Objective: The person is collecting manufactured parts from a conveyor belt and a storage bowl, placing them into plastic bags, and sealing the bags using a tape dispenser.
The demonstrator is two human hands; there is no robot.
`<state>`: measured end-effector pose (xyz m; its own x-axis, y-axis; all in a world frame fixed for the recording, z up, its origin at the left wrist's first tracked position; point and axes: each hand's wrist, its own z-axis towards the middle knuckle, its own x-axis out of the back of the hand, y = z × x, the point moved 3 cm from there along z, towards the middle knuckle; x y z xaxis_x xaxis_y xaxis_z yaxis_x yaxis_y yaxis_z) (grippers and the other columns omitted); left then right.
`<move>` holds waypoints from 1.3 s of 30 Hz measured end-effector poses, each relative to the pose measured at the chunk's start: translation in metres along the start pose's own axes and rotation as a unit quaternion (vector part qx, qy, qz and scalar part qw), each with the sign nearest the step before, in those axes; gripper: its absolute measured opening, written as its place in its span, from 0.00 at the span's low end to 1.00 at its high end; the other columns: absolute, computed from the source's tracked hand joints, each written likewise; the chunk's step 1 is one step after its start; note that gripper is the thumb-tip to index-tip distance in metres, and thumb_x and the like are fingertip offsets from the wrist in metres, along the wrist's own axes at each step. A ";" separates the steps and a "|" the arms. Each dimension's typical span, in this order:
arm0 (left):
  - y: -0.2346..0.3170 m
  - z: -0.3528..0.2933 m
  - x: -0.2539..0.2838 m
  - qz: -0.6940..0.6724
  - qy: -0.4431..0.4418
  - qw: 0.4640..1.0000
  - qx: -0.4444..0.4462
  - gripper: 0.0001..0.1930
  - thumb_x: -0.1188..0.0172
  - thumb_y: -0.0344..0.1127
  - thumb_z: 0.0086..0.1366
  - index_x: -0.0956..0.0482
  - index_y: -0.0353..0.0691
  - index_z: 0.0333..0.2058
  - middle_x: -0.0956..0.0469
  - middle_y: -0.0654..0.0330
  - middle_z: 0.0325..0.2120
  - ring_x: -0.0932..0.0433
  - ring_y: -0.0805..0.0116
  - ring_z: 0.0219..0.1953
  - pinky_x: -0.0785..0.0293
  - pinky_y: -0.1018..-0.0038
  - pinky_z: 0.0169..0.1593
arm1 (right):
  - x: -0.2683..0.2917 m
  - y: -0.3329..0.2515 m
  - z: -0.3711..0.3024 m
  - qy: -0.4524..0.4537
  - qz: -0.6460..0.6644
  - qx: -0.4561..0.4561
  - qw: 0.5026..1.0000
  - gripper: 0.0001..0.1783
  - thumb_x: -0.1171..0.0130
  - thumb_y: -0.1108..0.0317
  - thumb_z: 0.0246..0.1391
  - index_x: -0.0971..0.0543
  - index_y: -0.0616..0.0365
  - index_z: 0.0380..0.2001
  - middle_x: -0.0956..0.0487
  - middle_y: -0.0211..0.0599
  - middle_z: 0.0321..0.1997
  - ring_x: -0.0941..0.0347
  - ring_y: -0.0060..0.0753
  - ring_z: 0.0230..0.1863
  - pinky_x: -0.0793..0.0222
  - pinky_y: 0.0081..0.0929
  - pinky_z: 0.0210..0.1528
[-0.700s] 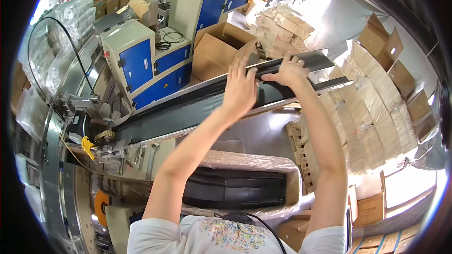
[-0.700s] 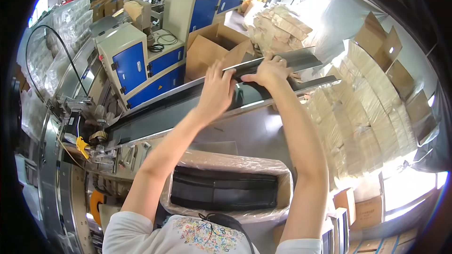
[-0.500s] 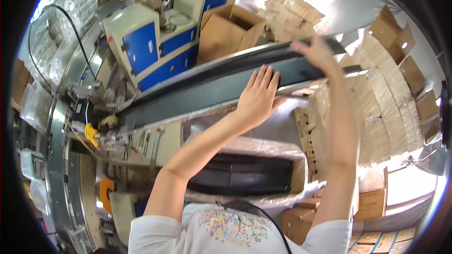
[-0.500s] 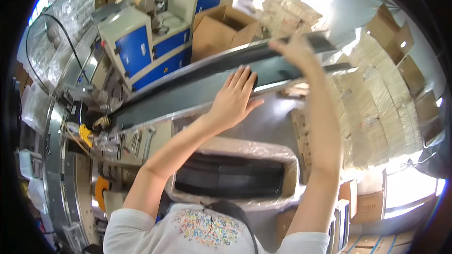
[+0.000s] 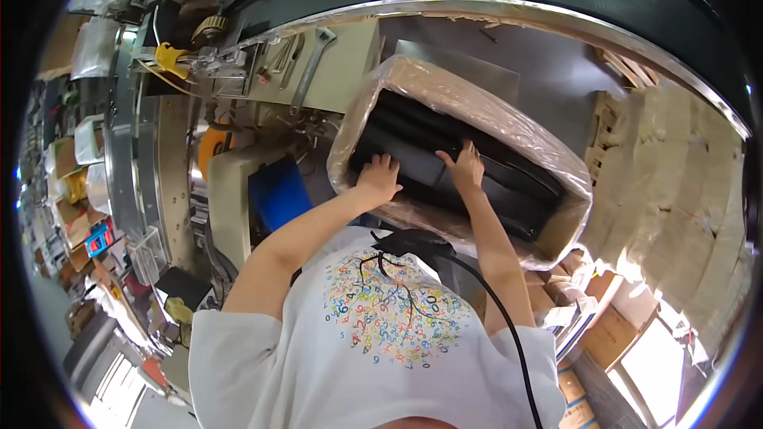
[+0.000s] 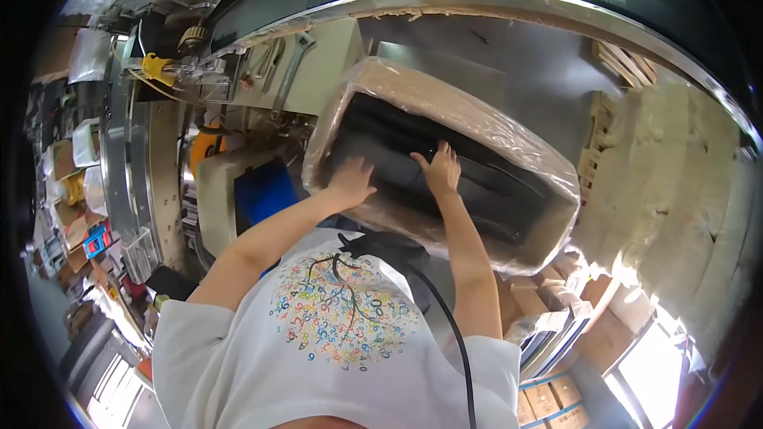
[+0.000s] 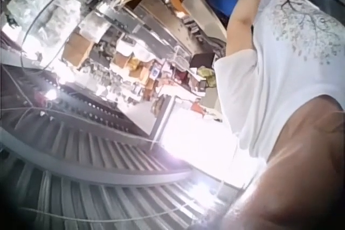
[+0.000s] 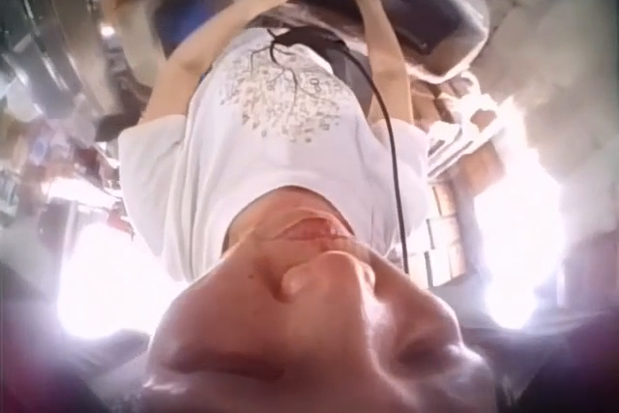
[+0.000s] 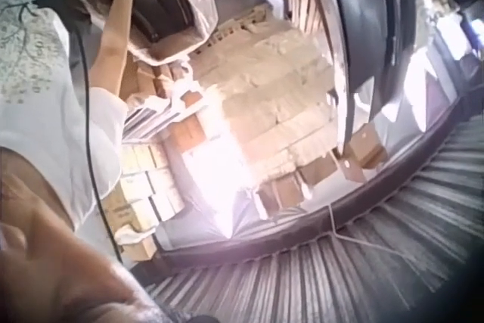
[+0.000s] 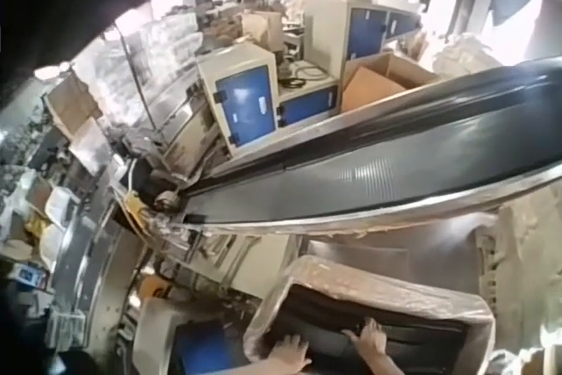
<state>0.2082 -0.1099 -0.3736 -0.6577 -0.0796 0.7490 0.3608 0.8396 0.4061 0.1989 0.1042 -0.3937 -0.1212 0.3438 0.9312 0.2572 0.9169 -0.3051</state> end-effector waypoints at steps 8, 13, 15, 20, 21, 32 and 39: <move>-0.001 -0.025 -0.012 -0.003 0.066 0.997 -0.027 0.28 0.40 0.43 0.50 0.34 0.33 0.48 0.40 0.45 0.49 0.40 0.49 0.50 0.37 0.60 0.51 | -0.026 -0.066 0.006 -0.020 -0.018 0.070 0.997 0.41 0.43 0.38 0.38 0.34 0.62 0.46 0.30 0.44 0.38 0.33 0.44 0.45 0.31 0.36 0.39; -0.001 -0.027 -0.007 -0.032 0.064 0.997 -0.021 0.28 0.40 0.40 0.50 0.35 0.33 0.48 0.41 0.43 0.49 0.40 0.45 0.51 0.39 0.58 0.53 | -0.020 -0.079 0.018 -0.028 -0.023 0.170 0.985 0.35 0.42 0.40 0.39 0.31 0.52 0.47 0.29 0.37 0.37 0.32 0.41 0.43 0.30 0.35 0.38; -0.005 -0.025 -0.007 -0.024 0.064 0.997 -0.022 0.29 0.40 0.40 0.50 0.36 0.33 0.49 0.41 0.43 0.49 0.40 0.45 0.51 0.39 0.58 0.54 | -0.019 -0.082 0.026 -0.066 0.015 0.197 0.978 0.31 0.41 0.45 0.40 0.30 0.47 0.47 0.27 0.35 0.38 0.31 0.41 0.43 0.30 0.35 0.38; -0.004 -0.007 -0.004 -0.058 0.046 0.997 0.005 0.35 0.39 0.42 0.49 0.42 0.31 0.53 0.42 0.42 0.51 0.43 0.48 0.55 0.42 0.58 0.56 | -0.008 -0.067 0.031 0.003 0.077 0.256 0.964 0.27 0.38 0.48 0.38 0.27 0.49 0.42 0.25 0.34 0.37 0.29 0.41 0.39 0.30 0.38 0.36; -0.002 -0.002 -0.001 -0.061 0.087 0.994 0.010 0.35 0.40 0.43 0.50 0.43 0.32 0.53 0.41 0.42 0.51 0.42 0.48 0.55 0.42 0.60 0.56 | -0.003 -0.061 0.028 -0.011 0.094 0.268 0.959 0.26 0.37 0.50 0.37 0.25 0.49 0.40 0.25 0.36 0.37 0.28 0.42 0.39 0.31 0.37 0.37; 0.193 -0.030 0.292 -0.744 -0.199 0.588 -0.247 0.16 0.44 0.33 0.59 0.30 0.37 0.46 0.26 0.63 0.40 0.28 0.74 0.43 0.32 0.75 0.48 | 0.423 -0.107 -0.024 0.209 0.051 0.164 0.963 0.38 0.27 0.53 0.27 0.31 0.57 0.43 0.29 0.43 0.35 0.30 0.44 0.36 0.32 0.32 0.39; 0.325 0.039 0.470 -0.809 -0.220 0.431 -0.334 0.10 0.56 0.22 0.58 0.32 0.31 0.39 0.27 0.54 0.37 0.26 0.62 0.41 0.30 0.67 0.50 | 0.620 -0.112 0.065 0.221 -0.164 0.000 0.961 0.44 0.36 0.40 0.31 0.33 0.65 0.44 0.26 0.54 0.41 0.29 0.48 0.45 0.35 0.36 0.45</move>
<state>-0.0096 0.1468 0.0901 -0.4154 -0.0373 -0.9089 -0.7919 -0.4767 0.3815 0.0324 0.2282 0.2043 0.2235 -0.0847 0.9710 0.2754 0.9611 0.0204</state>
